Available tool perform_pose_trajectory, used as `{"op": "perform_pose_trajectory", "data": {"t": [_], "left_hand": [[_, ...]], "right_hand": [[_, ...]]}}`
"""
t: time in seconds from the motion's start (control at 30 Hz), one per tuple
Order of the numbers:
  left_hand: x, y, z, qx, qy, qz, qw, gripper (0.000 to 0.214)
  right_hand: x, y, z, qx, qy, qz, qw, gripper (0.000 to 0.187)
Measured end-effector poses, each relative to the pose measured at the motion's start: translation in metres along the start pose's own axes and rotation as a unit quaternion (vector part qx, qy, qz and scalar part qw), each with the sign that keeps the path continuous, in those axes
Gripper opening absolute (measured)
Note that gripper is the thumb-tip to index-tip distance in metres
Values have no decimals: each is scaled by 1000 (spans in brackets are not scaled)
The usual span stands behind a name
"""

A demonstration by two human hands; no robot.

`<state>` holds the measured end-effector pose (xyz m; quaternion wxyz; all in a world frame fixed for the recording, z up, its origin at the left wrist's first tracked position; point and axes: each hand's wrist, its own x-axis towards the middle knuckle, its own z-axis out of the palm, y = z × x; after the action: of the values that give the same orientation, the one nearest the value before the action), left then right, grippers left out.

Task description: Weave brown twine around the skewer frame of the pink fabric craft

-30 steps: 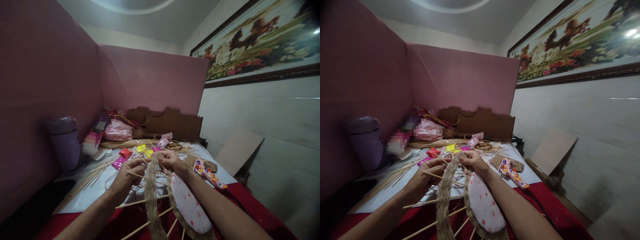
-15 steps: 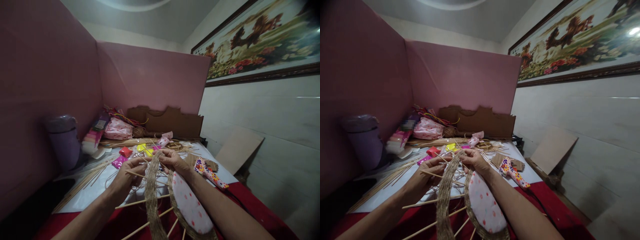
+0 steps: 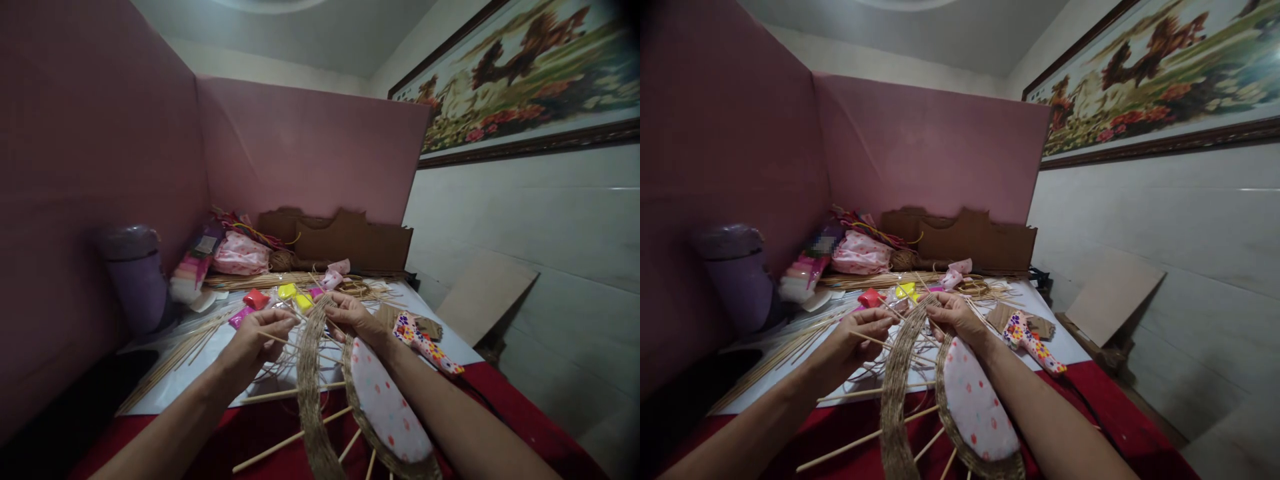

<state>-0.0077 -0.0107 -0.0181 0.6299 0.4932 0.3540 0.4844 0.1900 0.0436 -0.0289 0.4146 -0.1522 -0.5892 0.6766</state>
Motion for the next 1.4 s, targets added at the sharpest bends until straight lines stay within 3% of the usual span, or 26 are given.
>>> {"op": "perform_pose_trajectory", "data": {"t": [0.2, 0.33, 0.47, 0.57, 0.7, 0.83, 0.97, 1.07, 1.4], "left_hand": [[-4, 12, -13, 36, -26, 8, 999, 33], [-6, 17, -13, 109, 11, 5, 994, 51], [-5, 18, -11, 219, 56, 34, 974, 48], [-5, 17, -10, 340, 97, 122, 927, 34], [-7, 14, -11, 501, 136, 270, 811, 17], [-10, 11, -11, 603, 139, 354, 701, 14], [-12, 9, -6, 641, 144, 419, 627, 14], [-15, 7, -3, 652, 124, 438, 606, 16], [-15, 6, 1, 665, 72, 432, 605, 18]], "right_hand": [[-2, -3, 1, -3, 13, -5, 1000, 23], [-1, -2, 0, -9, 16, -4, 1000, 24], [0, 0, -2, -13, 21, 4, 1000, 26], [0, 1, -2, -19, 20, 5, 1000, 26], [1, 1, -2, -20, 21, 5, 1000, 27], [2, 2, -3, -23, 38, 7, 999, 27], [3, 3, -5, -18, 56, 9, 998, 28], [3, 3, -6, -15, 64, 14, 998, 30], [3, 7, -11, -22, 62, 13, 998, 36]]}}
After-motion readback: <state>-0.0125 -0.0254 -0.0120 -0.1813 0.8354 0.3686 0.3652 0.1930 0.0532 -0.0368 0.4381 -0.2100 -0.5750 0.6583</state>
